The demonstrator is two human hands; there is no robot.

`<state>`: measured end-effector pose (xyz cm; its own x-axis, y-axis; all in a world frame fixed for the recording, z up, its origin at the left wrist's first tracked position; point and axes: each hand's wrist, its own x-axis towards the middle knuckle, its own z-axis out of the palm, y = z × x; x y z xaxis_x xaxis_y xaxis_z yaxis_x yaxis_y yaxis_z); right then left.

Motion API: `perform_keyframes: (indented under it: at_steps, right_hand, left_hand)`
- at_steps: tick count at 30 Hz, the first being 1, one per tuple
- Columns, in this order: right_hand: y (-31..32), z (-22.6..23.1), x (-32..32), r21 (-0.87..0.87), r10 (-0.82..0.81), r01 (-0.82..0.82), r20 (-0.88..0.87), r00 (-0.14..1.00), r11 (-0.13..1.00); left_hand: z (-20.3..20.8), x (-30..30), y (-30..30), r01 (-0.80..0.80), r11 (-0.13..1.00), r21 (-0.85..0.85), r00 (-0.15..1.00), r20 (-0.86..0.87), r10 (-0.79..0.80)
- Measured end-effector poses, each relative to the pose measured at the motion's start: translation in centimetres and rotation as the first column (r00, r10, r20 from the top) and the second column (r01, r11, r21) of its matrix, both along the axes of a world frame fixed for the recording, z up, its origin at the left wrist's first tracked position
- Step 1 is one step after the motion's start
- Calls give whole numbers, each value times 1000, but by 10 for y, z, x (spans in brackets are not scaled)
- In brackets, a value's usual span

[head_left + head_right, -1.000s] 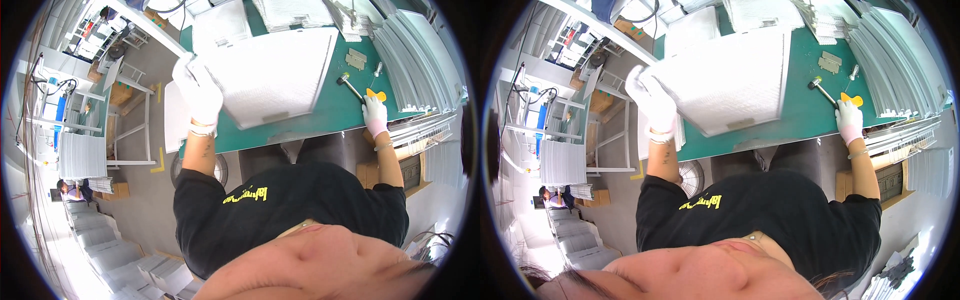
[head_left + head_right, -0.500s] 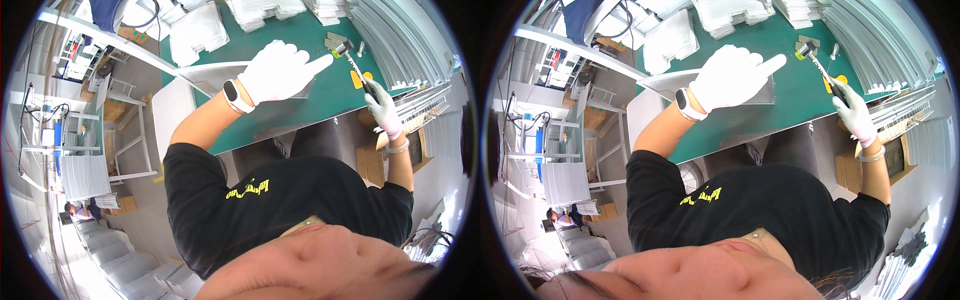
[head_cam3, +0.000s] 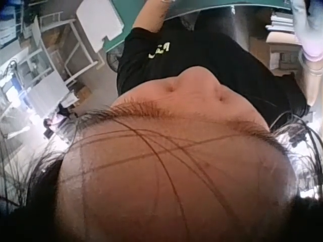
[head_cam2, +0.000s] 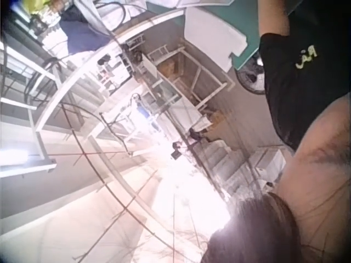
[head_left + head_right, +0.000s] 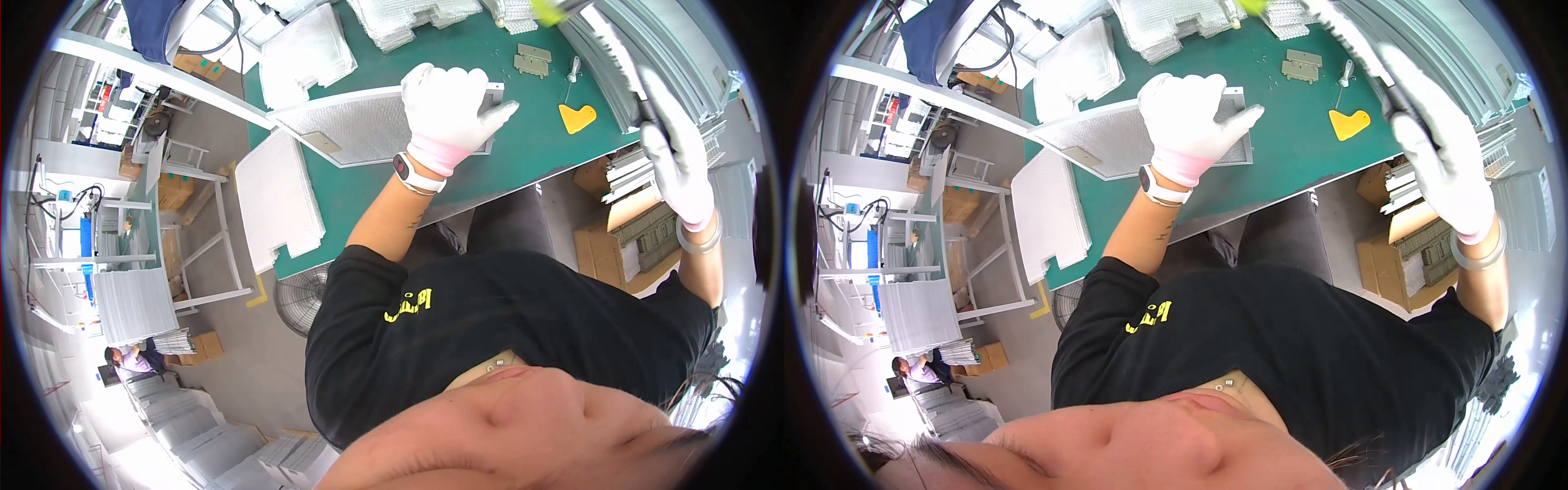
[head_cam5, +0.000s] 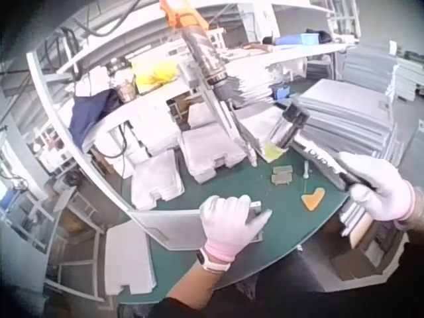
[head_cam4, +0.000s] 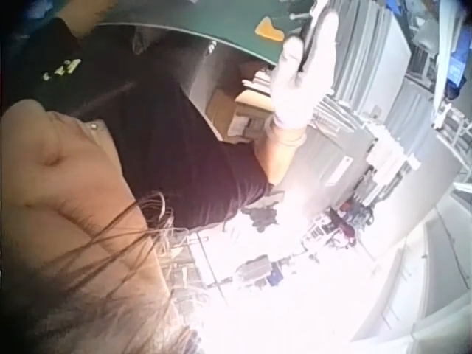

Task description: Assembling metal mesh filters using an electric screwdriver and a rubber mallet.

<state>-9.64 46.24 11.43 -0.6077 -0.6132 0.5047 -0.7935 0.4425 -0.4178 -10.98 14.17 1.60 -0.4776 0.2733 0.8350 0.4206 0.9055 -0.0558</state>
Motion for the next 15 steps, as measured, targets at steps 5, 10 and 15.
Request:
perform_keyframes:
  at_steps: [5, 10, 15]
  right_hand:
    - [-16, -38, 5, 226, 7, 44, -223, 975, 973]
    - [-24, 0, 9, 90, -7, 27, -218, 976, 996]
    - [-14, -35, 1, 329, 98, -6, -263, 960, 944]
  left_hand:
    - [-3, -3, 4, -38, 999, -12, 999, 20, 38]
    - [-12, -8, -4, -32, 999, -10, 996, -83, 31]
    - [-14, -9, 0, -23, 1000, 1, 999, -35, 23]
